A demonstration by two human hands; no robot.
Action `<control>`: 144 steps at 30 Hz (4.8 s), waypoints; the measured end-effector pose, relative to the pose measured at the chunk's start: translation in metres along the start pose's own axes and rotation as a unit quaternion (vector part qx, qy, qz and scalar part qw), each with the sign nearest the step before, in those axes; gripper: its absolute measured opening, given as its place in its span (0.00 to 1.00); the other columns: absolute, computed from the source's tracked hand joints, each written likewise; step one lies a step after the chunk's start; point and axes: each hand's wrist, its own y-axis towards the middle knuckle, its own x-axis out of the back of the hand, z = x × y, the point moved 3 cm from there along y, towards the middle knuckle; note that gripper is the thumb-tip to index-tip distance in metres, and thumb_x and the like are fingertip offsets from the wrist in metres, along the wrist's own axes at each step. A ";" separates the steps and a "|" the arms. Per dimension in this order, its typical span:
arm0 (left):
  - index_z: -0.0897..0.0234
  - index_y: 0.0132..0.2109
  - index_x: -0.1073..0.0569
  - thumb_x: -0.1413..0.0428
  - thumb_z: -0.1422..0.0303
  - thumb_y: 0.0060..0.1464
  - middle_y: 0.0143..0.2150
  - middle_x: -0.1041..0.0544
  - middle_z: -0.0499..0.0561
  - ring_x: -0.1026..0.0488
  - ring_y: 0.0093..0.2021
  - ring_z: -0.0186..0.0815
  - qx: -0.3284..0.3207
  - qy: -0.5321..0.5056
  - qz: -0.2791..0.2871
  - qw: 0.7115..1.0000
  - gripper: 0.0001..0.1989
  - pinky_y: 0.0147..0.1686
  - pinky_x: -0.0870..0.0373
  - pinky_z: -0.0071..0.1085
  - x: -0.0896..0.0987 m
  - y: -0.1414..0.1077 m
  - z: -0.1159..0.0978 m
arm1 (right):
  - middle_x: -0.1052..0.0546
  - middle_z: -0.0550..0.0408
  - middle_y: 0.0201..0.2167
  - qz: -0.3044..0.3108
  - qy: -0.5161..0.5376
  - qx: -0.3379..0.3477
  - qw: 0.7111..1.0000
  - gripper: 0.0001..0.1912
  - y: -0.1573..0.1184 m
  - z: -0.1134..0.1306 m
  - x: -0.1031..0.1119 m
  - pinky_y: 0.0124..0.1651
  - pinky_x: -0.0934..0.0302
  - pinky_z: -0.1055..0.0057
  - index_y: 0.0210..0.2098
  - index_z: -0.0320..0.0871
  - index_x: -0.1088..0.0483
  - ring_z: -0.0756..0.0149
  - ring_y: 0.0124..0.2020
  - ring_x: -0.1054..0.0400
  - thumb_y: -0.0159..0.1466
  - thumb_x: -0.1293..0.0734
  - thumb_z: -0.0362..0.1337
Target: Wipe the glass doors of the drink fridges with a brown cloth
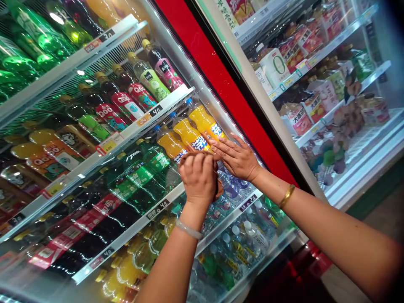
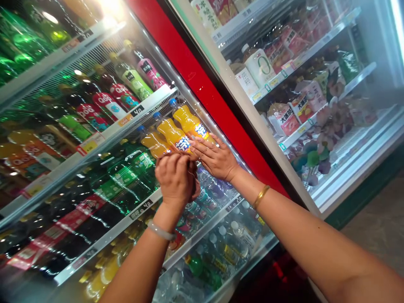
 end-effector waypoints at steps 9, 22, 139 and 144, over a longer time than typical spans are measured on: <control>0.60 0.52 0.22 0.45 0.71 0.66 0.51 0.18 0.58 0.27 0.54 0.47 -0.081 -0.010 0.001 0.997 0.12 0.55 0.36 0.45 -0.013 -0.018 -0.035 | 0.34 0.53 0.70 -0.033 0.003 -0.080 0.996 0.33 -0.001 -0.008 0.003 0.79 0.51 0.49 0.76 0.51 0.50 0.62 0.74 0.44 0.74 0.42 0.33; 0.61 0.53 0.23 0.44 0.70 0.65 0.52 0.19 0.58 0.27 0.54 0.49 -0.082 0.009 -0.005 0.997 0.11 0.53 0.35 0.46 -0.022 0.005 -0.044 | 0.38 0.58 0.72 0.067 -0.015 0.025 0.997 0.33 -0.003 -0.041 0.022 0.80 0.56 0.51 0.76 0.54 0.51 0.65 0.75 0.47 0.74 0.41 0.33; 0.61 0.78 0.54 0.55 0.55 0.72 0.80 0.54 0.49 0.61 0.80 0.41 0.288 -0.222 0.190 0.912 0.35 0.76 0.45 0.48 0.024 -0.175 -0.082 | 0.42 0.34 0.72 0.044 -0.018 -0.404 0.914 0.35 -0.198 0.068 0.026 0.72 0.56 0.29 0.71 0.46 0.39 0.31 0.74 0.51 0.67 0.37 0.50; 0.59 0.77 0.50 0.59 0.56 0.73 0.80 0.53 0.44 0.65 0.80 0.36 0.304 -0.199 0.193 0.911 0.32 0.79 0.56 0.47 0.032 -0.183 -0.081 | 0.45 0.45 0.75 0.015 0.005 -0.347 0.938 0.34 -0.133 0.090 0.004 0.77 0.62 0.37 0.74 0.55 0.44 0.39 0.77 0.55 0.71 0.39 0.47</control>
